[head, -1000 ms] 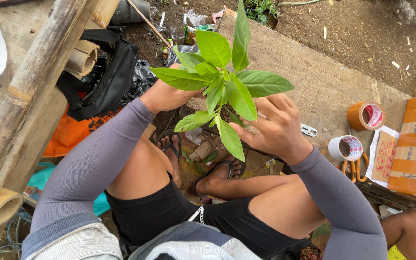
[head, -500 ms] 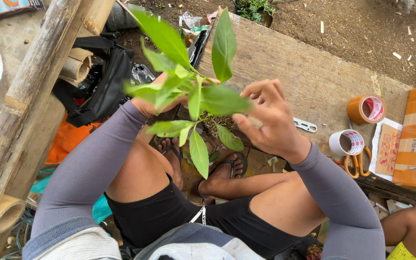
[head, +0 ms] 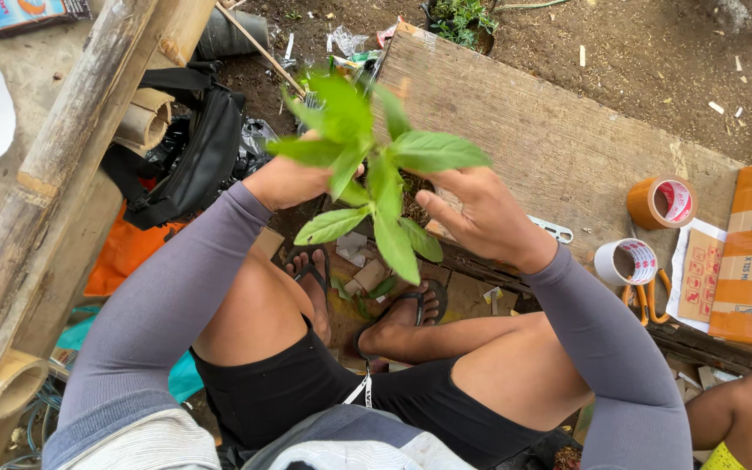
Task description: The person sits on the ground and wraps a black box with tape, then peels a shipping label and presses it onto the wrapped box. They then take a potted plant, wrap its pot with paper, and secure the paper with tape.
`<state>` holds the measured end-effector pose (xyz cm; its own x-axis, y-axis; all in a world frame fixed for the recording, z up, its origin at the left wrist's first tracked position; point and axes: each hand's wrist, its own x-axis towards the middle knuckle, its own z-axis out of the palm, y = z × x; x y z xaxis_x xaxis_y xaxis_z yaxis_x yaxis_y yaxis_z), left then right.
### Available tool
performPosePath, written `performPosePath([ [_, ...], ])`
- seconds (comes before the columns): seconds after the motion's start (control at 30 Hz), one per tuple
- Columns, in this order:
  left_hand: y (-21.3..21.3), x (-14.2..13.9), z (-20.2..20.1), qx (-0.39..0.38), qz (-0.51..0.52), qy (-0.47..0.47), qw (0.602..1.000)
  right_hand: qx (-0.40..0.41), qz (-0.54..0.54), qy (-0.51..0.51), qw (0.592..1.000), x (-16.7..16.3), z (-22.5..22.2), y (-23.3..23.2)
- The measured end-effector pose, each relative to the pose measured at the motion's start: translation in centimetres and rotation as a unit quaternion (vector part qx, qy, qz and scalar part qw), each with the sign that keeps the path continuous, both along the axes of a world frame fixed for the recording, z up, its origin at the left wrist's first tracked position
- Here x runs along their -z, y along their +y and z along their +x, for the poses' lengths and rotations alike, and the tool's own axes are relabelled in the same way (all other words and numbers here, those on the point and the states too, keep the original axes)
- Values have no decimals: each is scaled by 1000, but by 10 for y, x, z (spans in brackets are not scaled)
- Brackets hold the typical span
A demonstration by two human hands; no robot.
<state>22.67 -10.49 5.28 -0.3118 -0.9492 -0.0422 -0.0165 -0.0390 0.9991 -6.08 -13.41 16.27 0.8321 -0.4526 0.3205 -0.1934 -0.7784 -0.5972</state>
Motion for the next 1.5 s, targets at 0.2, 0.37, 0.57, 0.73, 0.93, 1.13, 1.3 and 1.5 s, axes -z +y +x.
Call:
performPosePath([
  [0.2, -7, 3, -3, 1, 88, 81, 993, 156, 110, -32, 981, 19, 1, -4],
  [0.37, -10, 10, -5, -42, 162, 27, 986, 112, -30, -11, 993, 31, -1, -13],
  [0.57, -11, 14, -2, -95, 214, -5, 972, 166, 184, 19, 969, 41, -5, -29],
  [0.73, -12, 16, 1, -93, 192, -11, 977, 95, 51, -29, 994, 41, -7, -18],
  [0.93, -14, 15, -8, -115, 211, 35, 970, 94, -80, 22, 992, 34, 9, 1],
  [1.13, -13, 12, -12, -121, 198, 18, 973, 107, -180, 32, 977, 34, 18, 8],
  [1.3, -13, 11, -17, -123, 185, 15, 975, 135, -181, 50, 973, 41, 22, 7],
  [1.5, -12, 11, -23, -125, 182, 52, 974, 162, -195, 53, 966, 52, 25, 7],
])
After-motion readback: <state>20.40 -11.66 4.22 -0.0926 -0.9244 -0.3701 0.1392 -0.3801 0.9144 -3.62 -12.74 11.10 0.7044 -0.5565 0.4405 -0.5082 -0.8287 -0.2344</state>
